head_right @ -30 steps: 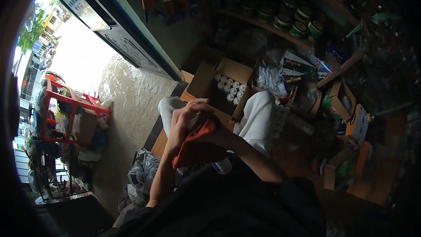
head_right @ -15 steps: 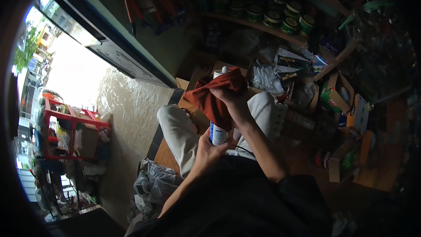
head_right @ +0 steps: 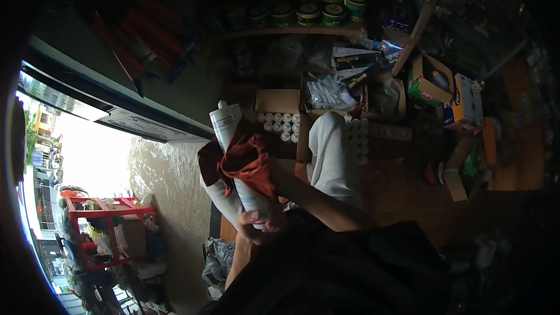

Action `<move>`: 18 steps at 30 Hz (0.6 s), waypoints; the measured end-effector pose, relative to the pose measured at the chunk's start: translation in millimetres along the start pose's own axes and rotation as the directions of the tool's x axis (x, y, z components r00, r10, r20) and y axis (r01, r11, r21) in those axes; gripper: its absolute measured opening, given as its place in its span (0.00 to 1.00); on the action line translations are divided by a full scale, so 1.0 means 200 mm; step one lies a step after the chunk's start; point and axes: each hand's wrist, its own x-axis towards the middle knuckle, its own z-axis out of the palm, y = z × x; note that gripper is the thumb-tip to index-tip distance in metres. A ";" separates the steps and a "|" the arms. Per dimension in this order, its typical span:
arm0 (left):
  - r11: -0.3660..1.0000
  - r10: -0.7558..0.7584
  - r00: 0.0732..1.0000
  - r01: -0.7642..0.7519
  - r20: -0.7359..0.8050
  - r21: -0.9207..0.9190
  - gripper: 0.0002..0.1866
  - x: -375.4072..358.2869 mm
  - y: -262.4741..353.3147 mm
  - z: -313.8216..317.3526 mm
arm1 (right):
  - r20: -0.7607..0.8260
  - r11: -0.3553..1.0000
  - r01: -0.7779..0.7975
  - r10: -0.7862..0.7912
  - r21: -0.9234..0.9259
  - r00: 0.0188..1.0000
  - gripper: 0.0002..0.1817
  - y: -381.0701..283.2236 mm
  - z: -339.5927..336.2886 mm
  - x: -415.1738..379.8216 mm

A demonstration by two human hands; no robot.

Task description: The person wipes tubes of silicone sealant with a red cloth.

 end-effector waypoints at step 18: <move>0.377 0.537 0.775 0.134 -0.334 0.916 0.22 -0.01 0.20 0.17 | -0.191 0.971 -0.227 0.210 -0.074 0.959 0.28 -0.25 0.07 0.30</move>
